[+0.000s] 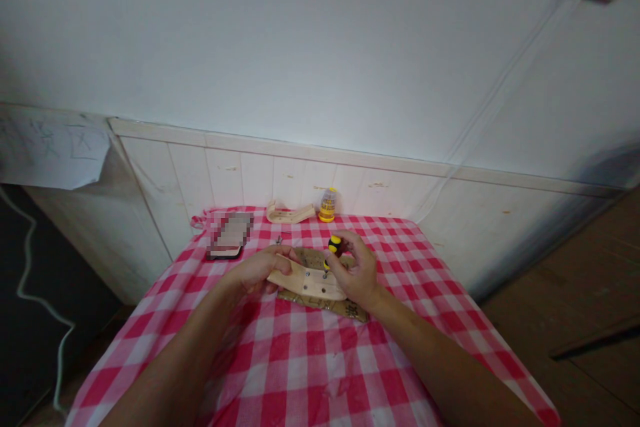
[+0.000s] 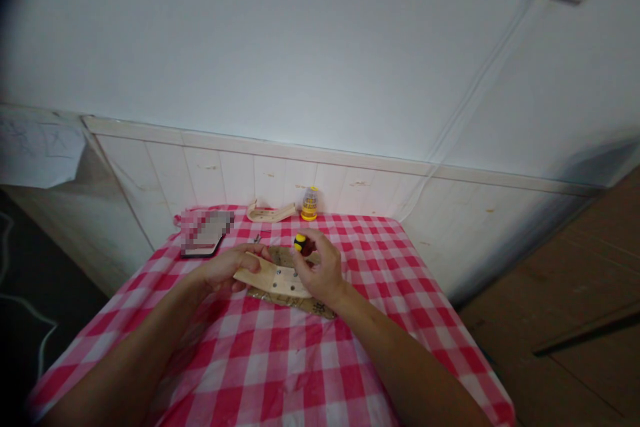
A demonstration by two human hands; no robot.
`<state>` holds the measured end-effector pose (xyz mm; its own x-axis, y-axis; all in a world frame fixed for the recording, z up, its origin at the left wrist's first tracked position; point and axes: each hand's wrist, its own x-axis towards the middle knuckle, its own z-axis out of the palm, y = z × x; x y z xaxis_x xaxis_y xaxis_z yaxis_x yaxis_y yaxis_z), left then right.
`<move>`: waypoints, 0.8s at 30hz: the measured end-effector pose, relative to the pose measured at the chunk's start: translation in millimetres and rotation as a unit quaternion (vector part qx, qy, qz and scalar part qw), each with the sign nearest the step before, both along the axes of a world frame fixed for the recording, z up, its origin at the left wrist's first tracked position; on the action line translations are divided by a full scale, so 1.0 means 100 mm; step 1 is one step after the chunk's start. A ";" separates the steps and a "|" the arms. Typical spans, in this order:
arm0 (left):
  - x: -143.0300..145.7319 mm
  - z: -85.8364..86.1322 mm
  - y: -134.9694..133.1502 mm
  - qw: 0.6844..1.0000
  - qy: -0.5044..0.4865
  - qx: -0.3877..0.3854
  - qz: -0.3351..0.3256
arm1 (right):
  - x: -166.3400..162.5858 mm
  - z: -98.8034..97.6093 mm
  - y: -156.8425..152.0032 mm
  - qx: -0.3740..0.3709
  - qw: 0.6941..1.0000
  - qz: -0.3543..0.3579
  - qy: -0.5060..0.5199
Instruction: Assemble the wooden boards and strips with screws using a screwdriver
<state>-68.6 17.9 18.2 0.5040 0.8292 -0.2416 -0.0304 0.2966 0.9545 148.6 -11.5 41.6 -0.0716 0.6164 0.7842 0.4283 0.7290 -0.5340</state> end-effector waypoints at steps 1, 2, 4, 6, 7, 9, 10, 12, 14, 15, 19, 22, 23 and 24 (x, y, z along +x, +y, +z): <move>0.00 0.00 0.00 1.000 -0.003 -0.001 -0.002 | 0.00 0.00 0.00 0.000 1.000 0.003 -0.002; 0.00 -0.01 0.00 1.000 -0.005 -0.002 -0.004 | 0.01 0.00 -0.01 0.001 1.000 0.008 -0.006; 0.00 -0.02 0.01 1.000 -0.010 -0.003 -0.010 | 0.02 -0.02 -0.01 0.005 1.000 0.016 -0.015; -0.01 -0.03 0.02 1.000 -0.015 -0.002 -0.016 | 0.02 -0.05 0.00 0.004 1.000 0.019 -0.018; -0.01 -0.03 0.02 1.000 -0.017 -0.001 -0.019 | 0.02 -0.07 0.00 0.001 1.000 0.016 -0.017; -0.01 -0.04 0.02 0.999 -0.026 -0.001 -0.019 | 0.02 -0.10 0.01 -0.004 1.000 0.005 -0.009; -0.01 -0.05 0.02 0.999 -0.030 -0.002 -0.018 | 0.01 -0.12 0.02 -0.005 1.000 0.001 -0.004; 0.00 -0.05 0.03 0.999 -0.035 -0.004 -0.019 | 0.01 -0.14 0.03 0.001 1.000 -0.003 0.003; 0.00 -0.06 0.03 0.999 -0.035 -0.007 -0.023 | 0.00 -0.14 0.03 0.011 1.000 0.000 0.009; 0.00 -0.06 0.03 0.999 -0.034 -0.010 -0.024 | -0.01 -0.14 0.03 0.014 1.000 0.000 0.011; 0.00 -0.06 0.03 0.999 -0.035 -0.012 -0.018 | -0.03 -0.12 0.03 0.012 1.000 -0.012 0.021; 0.00 -0.07 0.03 0.999 -0.035 -0.013 -0.017 | -0.04 -0.09 0.03 0.006 1.000 -0.008 0.026; 0.00 -0.07 0.03 0.999 -0.035 -0.012 -0.017 | -0.05 -0.08 0.03 0.006 1.000 -0.004 0.026; 0.00 -0.07 0.03 0.999 -0.036 -0.011 -0.017 | -0.05 -0.08 0.02 0.008 1.000 -0.002 0.025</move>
<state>-68.6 21.0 10.9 0.5492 0.8059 -0.2210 -0.0884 0.3190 0.9436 143.7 -9.1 34.0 -0.0303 0.6040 0.7964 0.4041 0.7362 -0.5429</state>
